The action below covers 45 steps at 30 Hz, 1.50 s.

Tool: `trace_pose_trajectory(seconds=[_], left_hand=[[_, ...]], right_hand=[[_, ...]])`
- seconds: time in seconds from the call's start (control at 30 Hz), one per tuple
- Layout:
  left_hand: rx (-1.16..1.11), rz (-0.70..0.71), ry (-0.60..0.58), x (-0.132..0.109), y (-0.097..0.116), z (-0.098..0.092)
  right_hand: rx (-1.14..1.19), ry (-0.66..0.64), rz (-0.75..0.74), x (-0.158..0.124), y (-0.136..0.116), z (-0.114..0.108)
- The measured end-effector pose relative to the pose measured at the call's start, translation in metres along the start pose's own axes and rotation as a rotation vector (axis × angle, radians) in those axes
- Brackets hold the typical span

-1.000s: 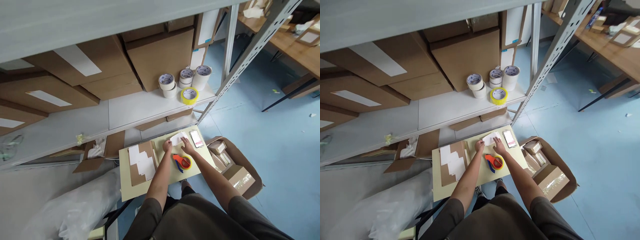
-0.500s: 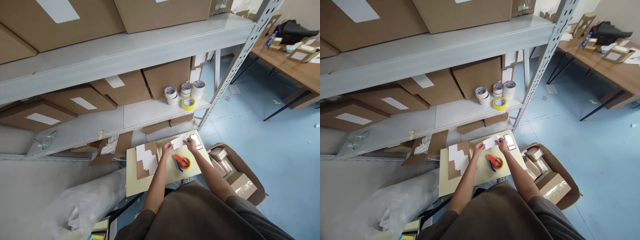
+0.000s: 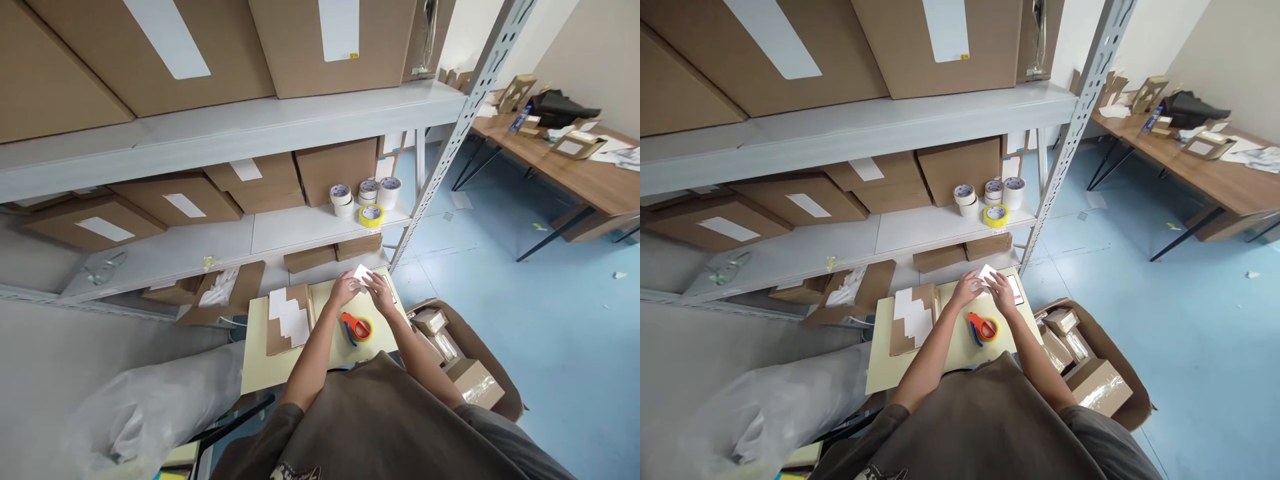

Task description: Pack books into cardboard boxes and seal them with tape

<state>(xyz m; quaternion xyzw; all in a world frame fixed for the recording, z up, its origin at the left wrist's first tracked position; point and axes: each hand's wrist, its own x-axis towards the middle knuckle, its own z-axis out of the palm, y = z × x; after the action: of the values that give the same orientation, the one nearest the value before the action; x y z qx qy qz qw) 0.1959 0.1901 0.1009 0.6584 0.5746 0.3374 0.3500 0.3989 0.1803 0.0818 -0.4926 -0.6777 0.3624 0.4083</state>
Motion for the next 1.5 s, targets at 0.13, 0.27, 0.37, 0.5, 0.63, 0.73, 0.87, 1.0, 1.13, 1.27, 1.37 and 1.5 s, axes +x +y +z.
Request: trace_pose_trajectory(seconds=[0.13,0.27,0.37,0.5,0.63,0.73,0.87,1.0,1.13,1.27,1.37,1.5], left_hand=[[-0.088,-0.069,-0.046,0.008,0.002,-0.006],[-0.178,-0.131,-0.208,0.01,-0.002,-0.016],[-0.254,-0.162,-0.3,0.015,0.001,-0.02],[-0.263,-0.219,-0.332,0.02,0.005,-0.022],[-0.277,-0.237,-0.341,0.023,0.007,-0.021],[-0.282,-0.24,-0.359,0.023,0.005,-0.018],[-0.266,-0.241,-0.379,0.021,0.001,-0.015],[-0.282,-0.201,-0.386,0.02,0.005,-0.019],[-0.306,-0.131,-0.385,0.022,0.012,-0.02],[-0.268,-0.162,-0.274,0.02,0.004,-0.021],[-0.29,-0.198,-0.19,0.019,-0.005,-0.023],[-0.305,-0.209,-0.113,0.022,-0.002,-0.02]], right_hand=[[0.214,0.156,0.211,0.002,0.004,-0.014],[0.382,0.262,0.344,0.002,0.015,-0.024],[0.494,0.289,0.402,-0.001,0.02,-0.023],[0.575,0.344,0.449,-0.002,0.023,-0.016],[0.592,0.379,0.457,-0.001,0.024,-0.012],[0.599,0.432,0.473,-0.003,0.025,-0.006],[0.639,0.491,0.514,-0.01,0.025,0.0],[0.694,0.498,0.513,-0.01,0.022,-0.004],[0.729,0.429,0.464,-0.006,0.016,-0.011],[0.72,0.503,0.495,-0.007,0.014,-0.015],[0.714,0.575,0.526,-0.009,0.015,-0.022],[0.696,0.51,0.486,-0.008,0.006,-0.029]])
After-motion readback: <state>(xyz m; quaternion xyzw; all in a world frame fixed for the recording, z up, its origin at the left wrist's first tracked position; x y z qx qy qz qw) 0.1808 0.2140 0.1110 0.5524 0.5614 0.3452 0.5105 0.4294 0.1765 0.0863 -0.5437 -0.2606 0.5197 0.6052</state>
